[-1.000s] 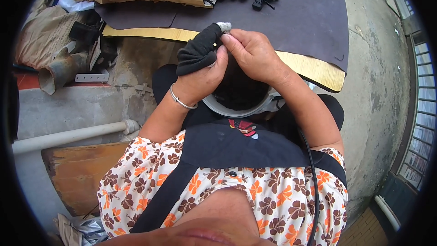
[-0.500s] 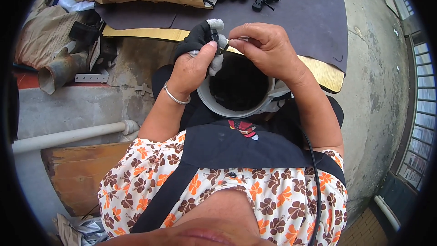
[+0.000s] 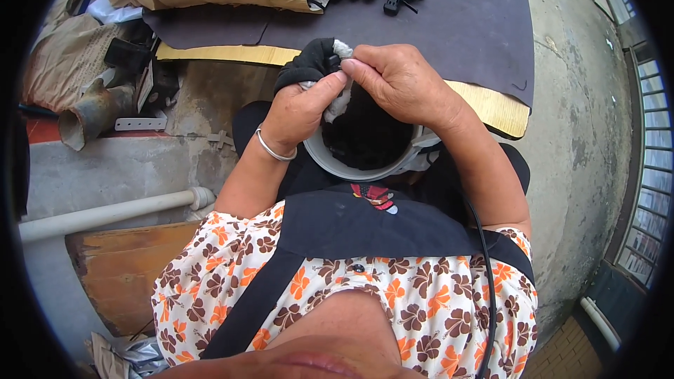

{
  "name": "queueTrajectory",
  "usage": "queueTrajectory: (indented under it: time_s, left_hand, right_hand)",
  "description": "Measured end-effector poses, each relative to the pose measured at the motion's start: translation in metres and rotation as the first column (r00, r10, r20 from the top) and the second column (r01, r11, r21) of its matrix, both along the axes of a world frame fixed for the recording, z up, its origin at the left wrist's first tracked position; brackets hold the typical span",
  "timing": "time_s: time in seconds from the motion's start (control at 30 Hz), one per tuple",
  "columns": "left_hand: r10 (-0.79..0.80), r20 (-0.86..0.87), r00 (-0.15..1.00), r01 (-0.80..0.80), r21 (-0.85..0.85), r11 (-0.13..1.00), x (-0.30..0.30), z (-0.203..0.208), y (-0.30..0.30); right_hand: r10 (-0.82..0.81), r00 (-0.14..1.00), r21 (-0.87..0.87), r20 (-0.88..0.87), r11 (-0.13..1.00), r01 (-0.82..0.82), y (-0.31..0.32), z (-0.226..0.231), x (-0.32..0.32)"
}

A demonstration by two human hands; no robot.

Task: Fitting black rubber clips or seals onto the rim of a metal cylindrical container.

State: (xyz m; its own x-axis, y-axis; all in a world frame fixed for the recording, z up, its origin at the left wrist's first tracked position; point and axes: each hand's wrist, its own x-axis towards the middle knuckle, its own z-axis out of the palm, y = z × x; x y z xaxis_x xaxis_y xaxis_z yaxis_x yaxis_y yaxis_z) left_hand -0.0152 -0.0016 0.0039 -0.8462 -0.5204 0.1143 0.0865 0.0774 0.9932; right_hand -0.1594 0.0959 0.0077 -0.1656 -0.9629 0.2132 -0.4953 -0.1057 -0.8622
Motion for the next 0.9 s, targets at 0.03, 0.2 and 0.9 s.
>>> queueTrajectory:
  time_s: [0.03,0.2,0.9]
  left_hand:
    - [0.0,0.001,1.0,0.0,0.0,1.0,0.0,-0.002,0.0]
    - [0.006,-0.069,0.998,-0.026,-0.287,0.958,0.0,-0.005,-0.004]
    - [0.0,-0.018,1.0,-0.011,-0.611,0.792,0.004,0.001,-0.008]
  right_hand:
    - [-0.012,1.0,0.052,-0.006,0.999,0.012,-0.001,0.001,0.0]
    - [-0.01,0.999,0.032,0.053,0.999,0.008,-0.002,-0.006,0.003]
    - [-0.022,0.991,0.055,0.134,0.998,0.015,-0.002,-0.009,0.011]
